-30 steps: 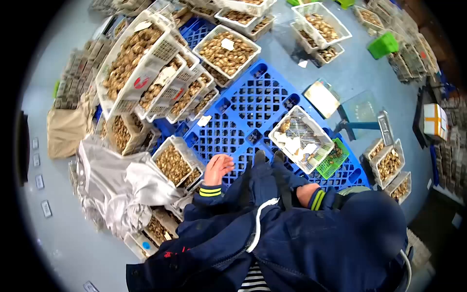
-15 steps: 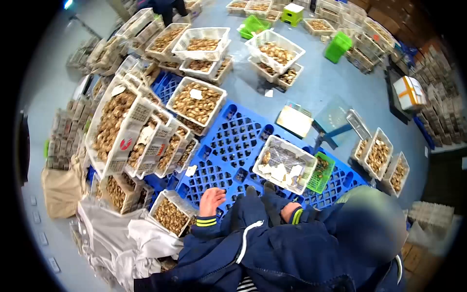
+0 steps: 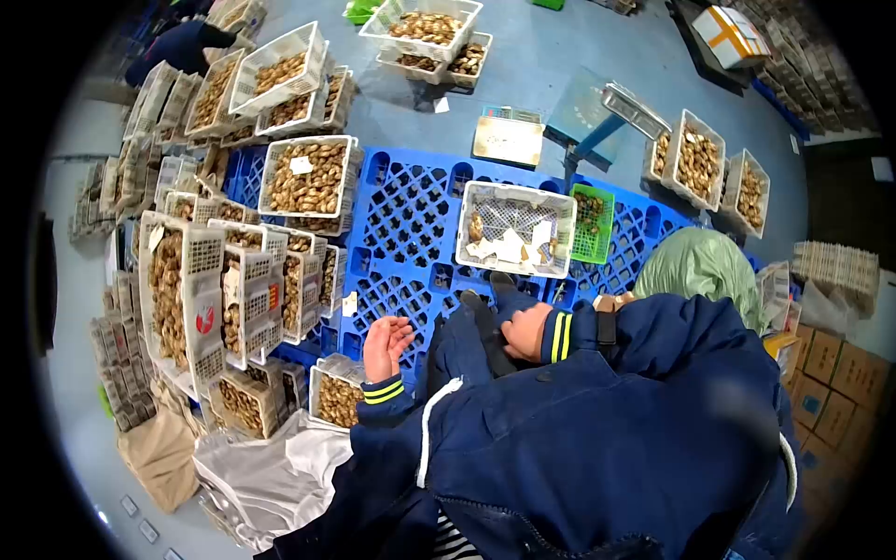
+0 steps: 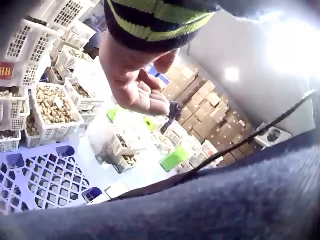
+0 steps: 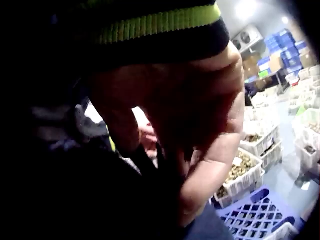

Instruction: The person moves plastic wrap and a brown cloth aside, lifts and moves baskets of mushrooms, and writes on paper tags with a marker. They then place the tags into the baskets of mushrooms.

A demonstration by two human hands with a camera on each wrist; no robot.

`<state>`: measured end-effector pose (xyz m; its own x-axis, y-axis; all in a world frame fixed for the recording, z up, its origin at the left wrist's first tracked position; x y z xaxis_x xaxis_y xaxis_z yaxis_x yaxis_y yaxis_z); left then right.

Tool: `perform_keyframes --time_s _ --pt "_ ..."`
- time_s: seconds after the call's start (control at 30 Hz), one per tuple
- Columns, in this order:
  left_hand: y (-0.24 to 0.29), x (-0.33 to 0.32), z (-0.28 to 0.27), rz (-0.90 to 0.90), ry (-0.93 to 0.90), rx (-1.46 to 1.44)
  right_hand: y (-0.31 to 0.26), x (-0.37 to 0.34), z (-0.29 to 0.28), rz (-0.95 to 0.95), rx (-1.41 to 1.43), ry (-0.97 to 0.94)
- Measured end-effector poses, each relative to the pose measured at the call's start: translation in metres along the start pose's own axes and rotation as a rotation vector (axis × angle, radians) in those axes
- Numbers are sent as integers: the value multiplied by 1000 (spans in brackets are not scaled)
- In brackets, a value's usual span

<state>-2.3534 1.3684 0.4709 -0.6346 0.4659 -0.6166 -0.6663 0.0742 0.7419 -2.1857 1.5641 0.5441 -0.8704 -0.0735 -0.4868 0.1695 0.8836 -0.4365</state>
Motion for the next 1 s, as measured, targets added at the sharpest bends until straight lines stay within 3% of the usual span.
perform_keyframes --time_s 0.1,0.17,0.27,0.5,0.77,1.0 --pt "2 8 9 0 -17 37 19 -4 -58 -91 227 280" --pt "8 16 20 -23 -10 77 48 -3 -72 -124 545 515" --pt "18 28 39 -4 -50 124 91 -11 -62 115 592 434" --pt "53 56 59 48 -79 168 123 15 1 98 562 299" --pt "101 113 49 76 -44 170 124 91 -64 29 496 294" --pt "143 244 36 -100 -155 208 161 203 -111 126 530 334"
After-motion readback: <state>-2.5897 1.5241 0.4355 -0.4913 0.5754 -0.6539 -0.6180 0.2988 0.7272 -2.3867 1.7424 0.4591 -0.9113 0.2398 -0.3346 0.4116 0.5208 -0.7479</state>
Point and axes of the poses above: each hand's wrist, its own x-axis towards the middle knuckle, its own z-axis out of the palm, y = z × x, the point moved 4 cm from there along x, towards the middle knuckle, and after that the axes turned 2 degrees about y, right-handed, at the moved point
